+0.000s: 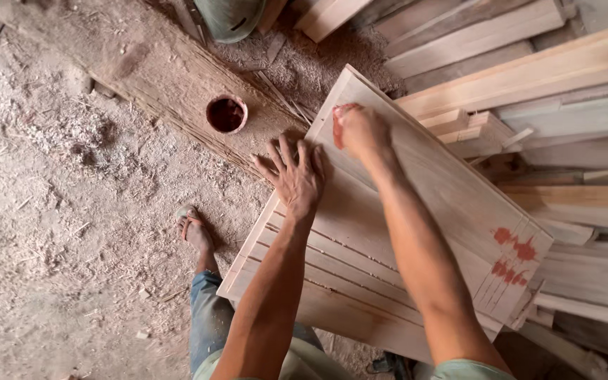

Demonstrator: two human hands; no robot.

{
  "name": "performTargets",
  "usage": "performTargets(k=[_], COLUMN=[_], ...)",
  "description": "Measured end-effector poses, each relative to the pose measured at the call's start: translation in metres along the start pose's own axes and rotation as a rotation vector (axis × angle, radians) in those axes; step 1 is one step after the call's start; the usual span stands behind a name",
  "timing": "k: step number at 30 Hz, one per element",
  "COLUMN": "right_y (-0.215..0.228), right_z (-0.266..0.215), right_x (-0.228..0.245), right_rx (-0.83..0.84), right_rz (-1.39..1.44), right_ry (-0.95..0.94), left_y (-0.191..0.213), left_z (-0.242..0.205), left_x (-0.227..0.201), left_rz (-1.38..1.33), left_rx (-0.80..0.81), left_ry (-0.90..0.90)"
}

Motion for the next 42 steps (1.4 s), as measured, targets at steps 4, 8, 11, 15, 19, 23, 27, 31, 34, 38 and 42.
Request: performTargets(k=[4,8,11,15,19,23,27,31,34,38,42], right_y=[-0.008,-0.004,-0.006,-0.015,0.02,0.0,-0.005,0.02,0.043,0.026,0.013], right_z=[-0.018,-0.002,0.004,-0.017,0.003,-0.008,-0.046,-0.056,-0.03,-0.006,-0.022], right_x=[-0.022,-0.021,-0.007,-0.048,-0.047,-0.075,-0.107,-0.097,-0.051,-0.012,-0.001], right_rx=[0.129,0.127,0.013,0.256,0.04,0.063,0.196,0.224,-0.028,0.065,0.071], right_rz=[-0.057,0.149,0.123,0.02,0.213,0.042,-0.104,-0.397,-0.111,-0.149,-0.189], right_ry=[-0.318,-0.27,-0.026,-0.146,0.196,0.151,0.023,0.049,0.074,0.015,0.141], left_y=[0.005,0.009,0.002,-0.004,0.0,-0.004,-0.002,0.004,0.007,0.008,0.012], left_z=[-0.007,-0.005,0.0,-0.003,-0.004,-0.003,-0.003,0.001,-0.004,-0.003,-0.004], left_x=[0.001,-0.004,-0.001,0.001,0.002,0.003,0.006,-0.004,-0.002,-0.003,-0.004], left_rz=[0.039,-0.012,0.034,0.025,0.062,0.069,0.099,0.074,0.058,0.056,0.045], left_rx=[0.011,-0.048,-0.054,0.002,0.026,0.036,0.005,-0.058,-0.077,-0.058,-0.09], left_ry=[0.033,0.015,-0.032,-0.004,0.01,0.036,0.029,-0.03,-0.021,-0.007,-0.018])
Point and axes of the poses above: each hand's wrist, its own z-axis towards the middle knuckle, its own y-axis out of the back of the hand, x = y × z, the point moved 9 cm from there along z, towards the middle knuckle, and after that the axes turned 14 degrees about -x, right-handed, at the moved point
